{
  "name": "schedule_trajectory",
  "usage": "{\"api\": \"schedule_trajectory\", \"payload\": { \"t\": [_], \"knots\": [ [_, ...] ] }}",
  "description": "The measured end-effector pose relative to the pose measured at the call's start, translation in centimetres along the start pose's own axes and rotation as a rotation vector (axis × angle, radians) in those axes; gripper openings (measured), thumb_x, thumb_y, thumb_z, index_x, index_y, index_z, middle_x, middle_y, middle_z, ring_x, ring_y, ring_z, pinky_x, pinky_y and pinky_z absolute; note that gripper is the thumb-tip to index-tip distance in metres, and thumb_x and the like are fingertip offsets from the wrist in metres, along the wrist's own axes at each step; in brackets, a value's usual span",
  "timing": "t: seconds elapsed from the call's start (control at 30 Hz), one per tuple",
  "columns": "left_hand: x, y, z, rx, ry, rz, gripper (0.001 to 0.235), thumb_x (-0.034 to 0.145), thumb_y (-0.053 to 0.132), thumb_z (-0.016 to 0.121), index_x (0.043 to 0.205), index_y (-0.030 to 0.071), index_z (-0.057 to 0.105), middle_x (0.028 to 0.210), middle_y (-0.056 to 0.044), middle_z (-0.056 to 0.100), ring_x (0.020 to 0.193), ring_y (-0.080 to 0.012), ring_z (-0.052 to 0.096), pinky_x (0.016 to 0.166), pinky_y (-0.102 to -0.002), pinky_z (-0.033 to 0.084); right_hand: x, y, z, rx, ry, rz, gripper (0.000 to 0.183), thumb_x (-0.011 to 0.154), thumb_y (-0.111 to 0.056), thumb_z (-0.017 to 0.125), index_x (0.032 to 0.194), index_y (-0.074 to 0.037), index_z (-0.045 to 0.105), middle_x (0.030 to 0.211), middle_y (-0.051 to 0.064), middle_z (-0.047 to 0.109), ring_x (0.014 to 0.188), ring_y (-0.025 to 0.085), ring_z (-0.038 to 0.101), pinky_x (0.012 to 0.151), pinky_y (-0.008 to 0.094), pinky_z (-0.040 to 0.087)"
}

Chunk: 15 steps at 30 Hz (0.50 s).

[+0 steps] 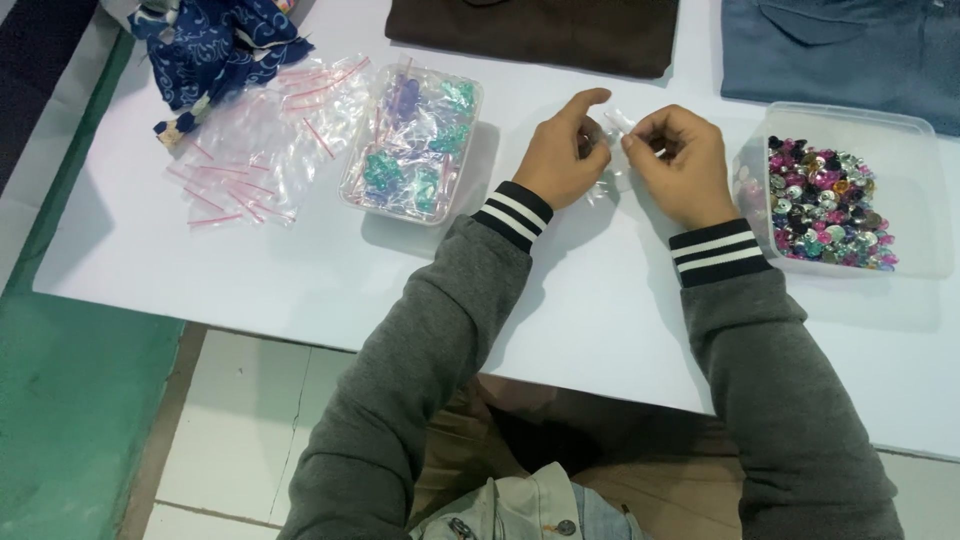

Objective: Sorting small decorative flower-shaped items from a container and placing them into small clear plastic bags.

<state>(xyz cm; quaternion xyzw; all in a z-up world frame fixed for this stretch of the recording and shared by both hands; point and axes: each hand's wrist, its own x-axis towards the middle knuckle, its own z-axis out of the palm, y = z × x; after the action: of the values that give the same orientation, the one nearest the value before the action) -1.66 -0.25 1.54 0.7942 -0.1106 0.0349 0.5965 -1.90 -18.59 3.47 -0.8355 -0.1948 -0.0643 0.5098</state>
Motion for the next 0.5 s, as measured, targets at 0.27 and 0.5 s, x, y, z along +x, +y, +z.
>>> {"api": "schedule_trajectory", "payload": {
  "t": [0.27, 0.5],
  "knots": [
    [-1.3, 1.9, -0.3, -0.114, 0.058, -0.187, 0.051, 0.083, 0.018, 0.065, 0.132, 0.010, 0.058, 0.081, -0.001, 0.061, 0.073, -0.0134, 0.058, 0.073, -0.030, 0.054, 0.3, 0.6, -0.1, 0.112, 0.180, -0.021, 0.012, 0.105, 0.001, 0.071, 0.099, -0.005, 0.063, 0.088, 0.008, 0.068, 0.075, 0.014, 0.066, 0.071, 0.025, 0.055],
    [-4.0, 6.0, -1.9, -0.203, 0.210, -0.305, 0.045, 0.080, 0.021, 0.063, 0.125, 0.013, 0.063, 0.095, -0.003, 0.065, 0.072, -0.0113, 0.060, 0.077, -0.030, 0.055, -0.3, -1.9, -0.3, 0.159, 0.124, 0.006, 0.012, 0.105, 0.000, 0.070, 0.096, -0.004, 0.065, 0.079, 0.007, 0.065, 0.070, 0.012, 0.061, 0.067, 0.023, 0.050]
  ]
}}
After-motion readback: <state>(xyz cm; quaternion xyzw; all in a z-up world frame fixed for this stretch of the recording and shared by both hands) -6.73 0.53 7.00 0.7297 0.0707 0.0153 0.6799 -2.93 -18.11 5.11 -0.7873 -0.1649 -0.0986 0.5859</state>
